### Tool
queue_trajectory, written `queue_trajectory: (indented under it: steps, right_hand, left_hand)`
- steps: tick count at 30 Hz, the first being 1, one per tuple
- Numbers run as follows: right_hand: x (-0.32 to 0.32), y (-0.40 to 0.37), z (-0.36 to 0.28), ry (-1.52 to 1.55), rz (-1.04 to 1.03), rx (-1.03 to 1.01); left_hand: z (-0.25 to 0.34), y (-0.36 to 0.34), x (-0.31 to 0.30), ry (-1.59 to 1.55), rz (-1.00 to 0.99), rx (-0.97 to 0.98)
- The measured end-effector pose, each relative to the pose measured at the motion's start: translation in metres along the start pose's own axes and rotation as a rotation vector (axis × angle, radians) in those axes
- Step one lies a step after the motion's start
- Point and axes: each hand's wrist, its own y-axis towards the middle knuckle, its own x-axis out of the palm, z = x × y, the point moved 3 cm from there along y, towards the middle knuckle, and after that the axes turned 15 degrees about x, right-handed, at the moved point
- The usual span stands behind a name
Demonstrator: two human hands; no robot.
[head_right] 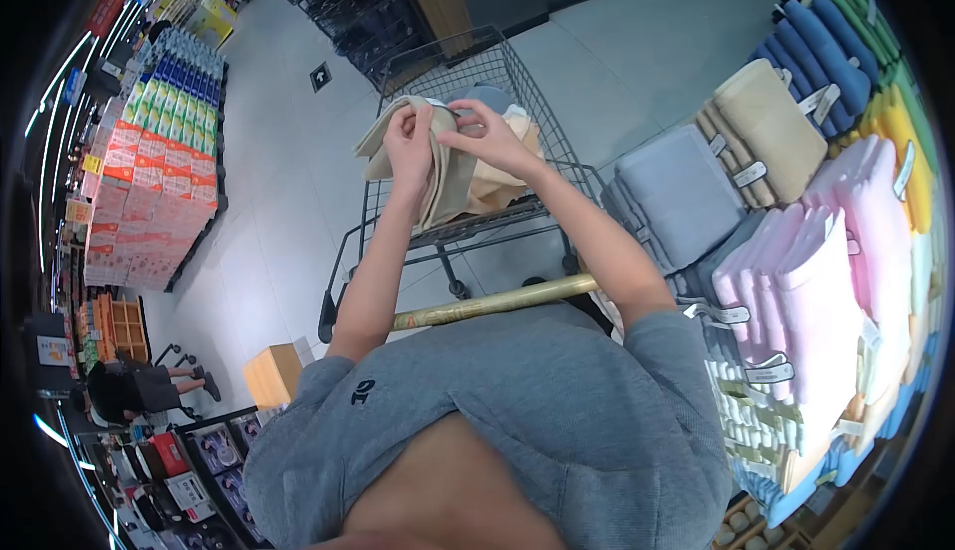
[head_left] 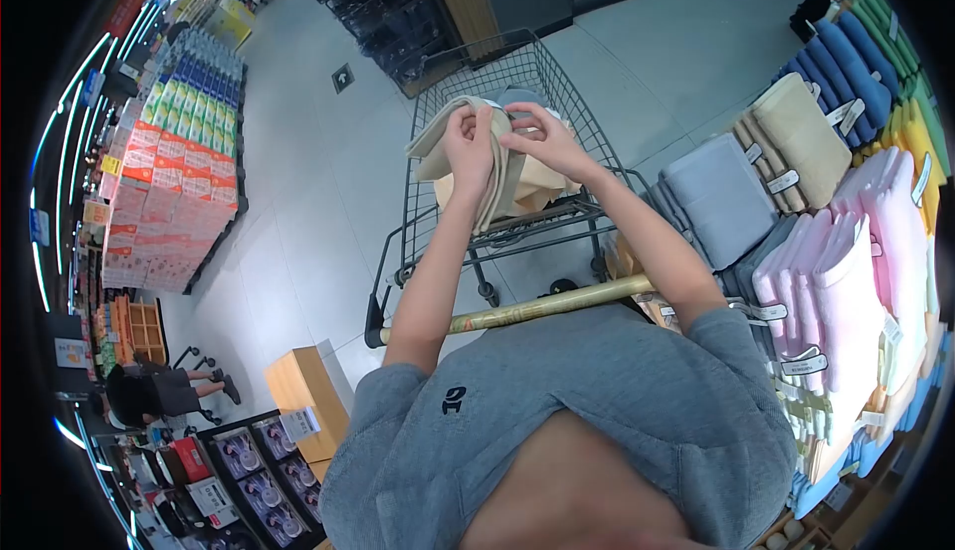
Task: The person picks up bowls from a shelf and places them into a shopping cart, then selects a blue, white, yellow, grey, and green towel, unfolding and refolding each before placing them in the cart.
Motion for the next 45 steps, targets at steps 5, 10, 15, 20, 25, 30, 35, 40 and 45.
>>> queue_trajectory:
  steps: [5,10,15,20,25,30,35,40,45]
  right_hand:
    - [0.019,-0.008,0.002,0.151,0.031,-0.047]
    - [0.018,-0.016,0.0,0.116,0.014,-0.09]
    - [0.022,-0.025,-0.006,0.08,0.024,-0.113]
    - [0.023,-0.035,-0.012,-0.085,0.129,-0.142]
    - [0.02,-0.033,-0.012,-0.122,0.177,-0.169]
    - [0.011,-0.022,-0.003,-0.184,0.244,-0.186]
    - [-0.004,-0.018,-0.003,-0.201,0.434,-0.306]
    - [-0.05,-0.01,-0.006,-0.146,0.653,-0.327]
    - [-0.1,-0.009,0.002,0.099,0.825,-0.256]
  left_hand:
    - [0.018,-0.001,0.001,0.031,-0.132,0.003]
    - [0.028,-0.01,0.004,-0.138,-0.163,-0.057]
    - [0.029,-0.018,0.004,-0.034,-0.23,-0.068]
    - [0.031,-0.027,0.007,-0.058,-0.274,-0.056]
    - [0.034,-0.023,0.004,-0.02,-0.306,-0.09]
    - [0.03,-0.016,-0.002,-0.054,-0.376,-0.13]
    - [0.029,-0.009,-0.01,-0.004,-0.348,-0.03]
    - [0.009,0.006,-0.036,0.197,-0.141,0.055]
    - [-0.02,0.011,-0.063,0.335,0.066,-0.048]
